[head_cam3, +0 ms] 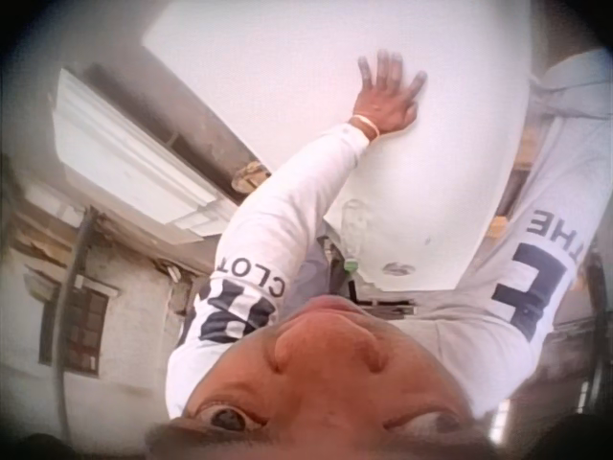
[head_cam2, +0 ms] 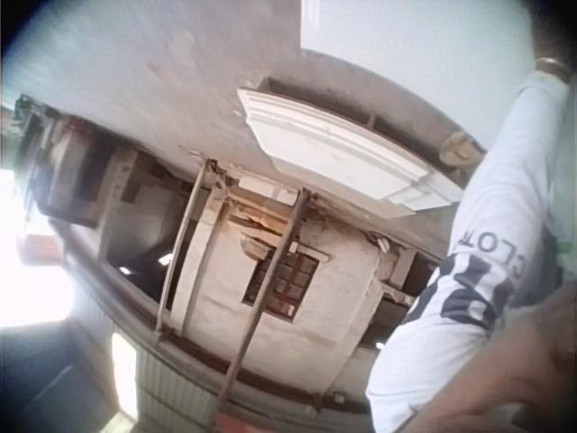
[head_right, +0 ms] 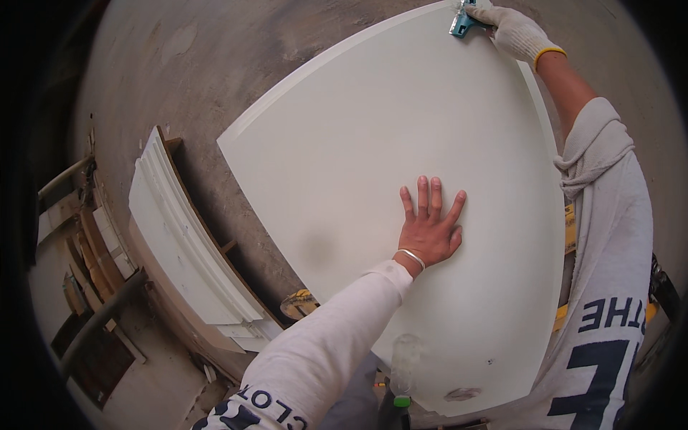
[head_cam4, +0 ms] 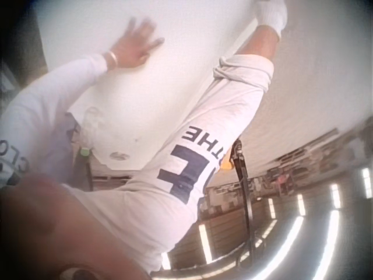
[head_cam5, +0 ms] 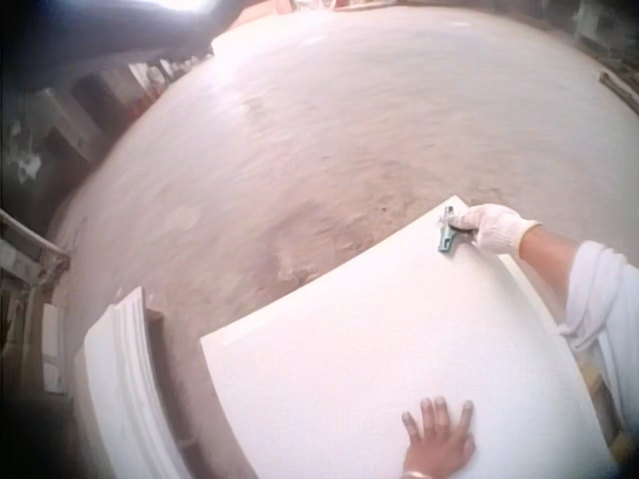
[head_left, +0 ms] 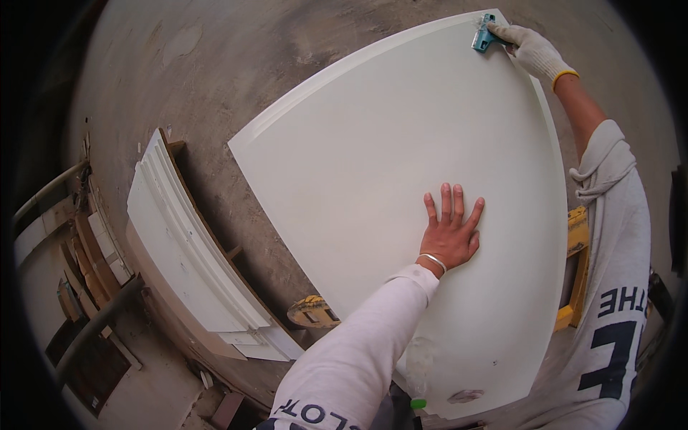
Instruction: The person sits on the floor and cleans white panels. They use a scraper to remove residue from the edges and then wipe the surfaces with a cloth and liquid from a bottle.
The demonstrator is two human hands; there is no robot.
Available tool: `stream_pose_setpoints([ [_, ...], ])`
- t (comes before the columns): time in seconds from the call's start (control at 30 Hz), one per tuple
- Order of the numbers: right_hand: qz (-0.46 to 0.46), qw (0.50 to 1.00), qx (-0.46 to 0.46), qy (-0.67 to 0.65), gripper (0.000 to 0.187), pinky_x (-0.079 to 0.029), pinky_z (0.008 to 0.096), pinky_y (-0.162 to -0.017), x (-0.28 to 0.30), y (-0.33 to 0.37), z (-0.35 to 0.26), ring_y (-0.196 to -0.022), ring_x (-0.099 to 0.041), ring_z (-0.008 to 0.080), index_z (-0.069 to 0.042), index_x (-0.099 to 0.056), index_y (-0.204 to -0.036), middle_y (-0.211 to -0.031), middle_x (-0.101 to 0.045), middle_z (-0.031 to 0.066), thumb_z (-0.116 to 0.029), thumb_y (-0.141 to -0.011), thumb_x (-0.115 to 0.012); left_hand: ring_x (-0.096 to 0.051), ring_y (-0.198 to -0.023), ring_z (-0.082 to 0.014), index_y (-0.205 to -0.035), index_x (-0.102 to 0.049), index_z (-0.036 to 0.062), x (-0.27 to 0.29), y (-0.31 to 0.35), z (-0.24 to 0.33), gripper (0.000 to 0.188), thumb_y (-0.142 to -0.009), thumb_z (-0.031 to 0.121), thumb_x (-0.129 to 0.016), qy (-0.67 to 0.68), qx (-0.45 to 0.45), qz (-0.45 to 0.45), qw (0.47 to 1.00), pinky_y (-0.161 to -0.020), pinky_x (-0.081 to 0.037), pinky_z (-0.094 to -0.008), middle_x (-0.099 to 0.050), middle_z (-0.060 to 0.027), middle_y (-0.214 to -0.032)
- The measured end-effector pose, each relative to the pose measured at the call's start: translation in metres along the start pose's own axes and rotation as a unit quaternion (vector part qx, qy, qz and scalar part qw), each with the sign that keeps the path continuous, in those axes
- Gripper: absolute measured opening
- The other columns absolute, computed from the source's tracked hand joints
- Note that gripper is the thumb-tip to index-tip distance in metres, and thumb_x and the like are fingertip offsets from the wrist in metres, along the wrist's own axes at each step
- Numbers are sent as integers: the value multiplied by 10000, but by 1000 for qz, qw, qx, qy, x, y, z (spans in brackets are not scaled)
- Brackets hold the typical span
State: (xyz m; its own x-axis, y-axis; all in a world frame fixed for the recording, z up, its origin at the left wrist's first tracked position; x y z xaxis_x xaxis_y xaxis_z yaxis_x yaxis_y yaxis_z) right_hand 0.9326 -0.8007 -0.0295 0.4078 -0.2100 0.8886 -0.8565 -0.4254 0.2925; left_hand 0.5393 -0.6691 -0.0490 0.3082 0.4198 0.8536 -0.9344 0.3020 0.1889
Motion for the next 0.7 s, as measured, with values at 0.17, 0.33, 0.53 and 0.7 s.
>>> stream_pose_setpoints([
  [0.17, -40, 993, -37, -106, 474, -470, 232, -988, 3, -3, 14, -1050, -579, 135, -247, -613, -1442, -1283, -679, 2, -8, -1046, -510, 36, -1525, -563, -1622, -261, 185, 0, -1, 4, 757, -949, 400, -534, 20, -11, -15, 1000, -1147, -12, -792, -49, -315, -1655],
  [0.33, -51, 991, -15, -122, 327, -462, 219, -848, -16, -13, -63, -842, -490, 109, -221, -671, -1384, -1043, -680, -14, -179, -1103, -508, 18, -1524, -561, -1599, -303, 154, 6, 2, -2, 732, -946, 383, -542, 16, -1, 7, 1000, -1150, -32, -790, -76, -318, -1648],
  [0.53, -159, 983, -6, -92, 449, -471, 271, -695, -58, -7, -181, -657, -478, 159, -101, -748, -1102, -809, -600, 36, -476, -1084, -502, 7, -1527, -552, -1588, -325, 146, 11, 4, -2, 716, -946, 371, -549, 24, -4, 20, 1000, -1160, -46, -776, -87, -317, -1647],
  [0.7, -170, 985, 36, 9, 410, -555, 348, -707, -85, -10, -271, -777, -691, 233, -159, -691, -1264, -959, -725, 93, -446, -1101, -448, -2, -1527, -557, -1579, -343, 126, 9, 3, 0, 697, -953, 363, -538, 39, -17, 31, 999, -1166, -33, -773, -105, -332, -1645],
])
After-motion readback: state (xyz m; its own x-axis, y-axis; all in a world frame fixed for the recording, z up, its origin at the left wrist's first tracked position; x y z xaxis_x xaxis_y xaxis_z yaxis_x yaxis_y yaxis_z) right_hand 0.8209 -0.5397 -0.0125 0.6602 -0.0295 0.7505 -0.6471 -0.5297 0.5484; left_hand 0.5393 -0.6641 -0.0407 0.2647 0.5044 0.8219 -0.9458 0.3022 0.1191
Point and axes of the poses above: each hand's wrist, its own y-axis away from the middle knuckle, its own x-axis out of the back of the hand, z = x × y, the point moved 5 cm from there along -y, towards the middle knuckle
